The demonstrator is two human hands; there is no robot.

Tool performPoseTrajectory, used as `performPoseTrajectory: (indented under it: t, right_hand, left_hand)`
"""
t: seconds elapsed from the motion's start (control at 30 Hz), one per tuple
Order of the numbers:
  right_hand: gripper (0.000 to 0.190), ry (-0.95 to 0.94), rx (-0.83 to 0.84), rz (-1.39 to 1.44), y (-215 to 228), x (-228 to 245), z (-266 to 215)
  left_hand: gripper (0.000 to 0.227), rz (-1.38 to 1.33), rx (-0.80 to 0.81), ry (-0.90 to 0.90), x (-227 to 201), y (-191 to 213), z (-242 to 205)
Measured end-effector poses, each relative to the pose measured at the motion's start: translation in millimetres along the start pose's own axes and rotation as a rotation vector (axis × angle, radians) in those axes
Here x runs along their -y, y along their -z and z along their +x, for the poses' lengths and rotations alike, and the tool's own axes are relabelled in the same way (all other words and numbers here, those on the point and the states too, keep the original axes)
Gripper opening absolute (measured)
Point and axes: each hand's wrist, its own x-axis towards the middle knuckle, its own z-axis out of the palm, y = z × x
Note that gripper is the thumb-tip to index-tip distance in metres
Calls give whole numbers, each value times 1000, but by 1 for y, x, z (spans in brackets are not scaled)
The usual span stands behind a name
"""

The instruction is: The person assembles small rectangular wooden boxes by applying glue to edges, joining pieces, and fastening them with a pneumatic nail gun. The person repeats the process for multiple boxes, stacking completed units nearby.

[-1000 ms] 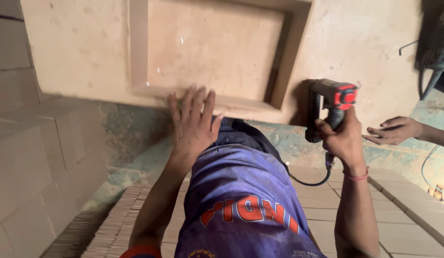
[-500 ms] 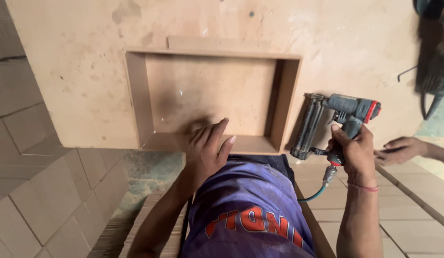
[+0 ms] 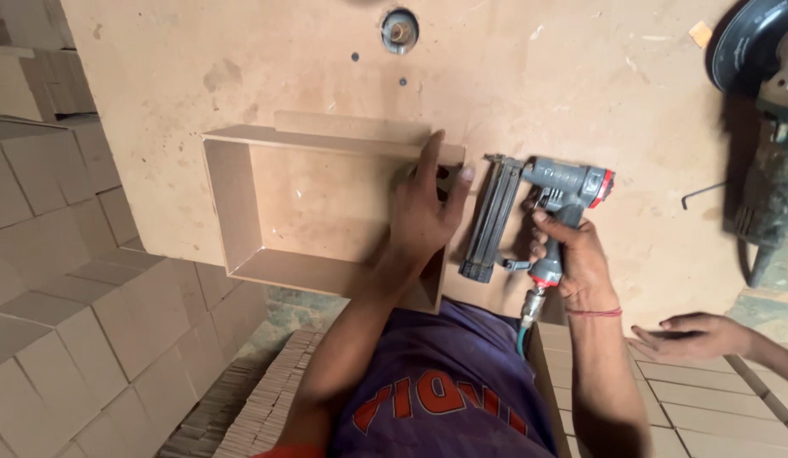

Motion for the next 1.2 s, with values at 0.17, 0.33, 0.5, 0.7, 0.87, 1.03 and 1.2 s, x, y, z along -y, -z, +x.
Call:
performPoseTrajectory:
  t: [0.17,0.33,0.5,0.7,0.87,1.03,1.2]
  right_hand:
    - [15,-69,3,54,3,0,10]
    - [14,-134,14,58,-6,-3,16]
    - [16,-128,51,68,-7,4,19]
    - [21,-189,70,101,-7,2,24]
    - [24,-169,106,75,-3,-1,24]
    - [25,-170,111,97,-2,-1,26]
    - [28,-166,105,72,-5,-2,25]
  left_hand:
    - [19,24,-83,143,-13,-23,18]
    - [6,37,-61,218,-16,-26,20]
    - [13,-4,7,216,-11,-24,19]
    - [17,24,-7,201,-10,-27,17]
    - [15,51,21,276,-8,-28,15]
    - [12,58,7,286,-8,-30,16]
    - [10,47,1,268,-10,-30,16]
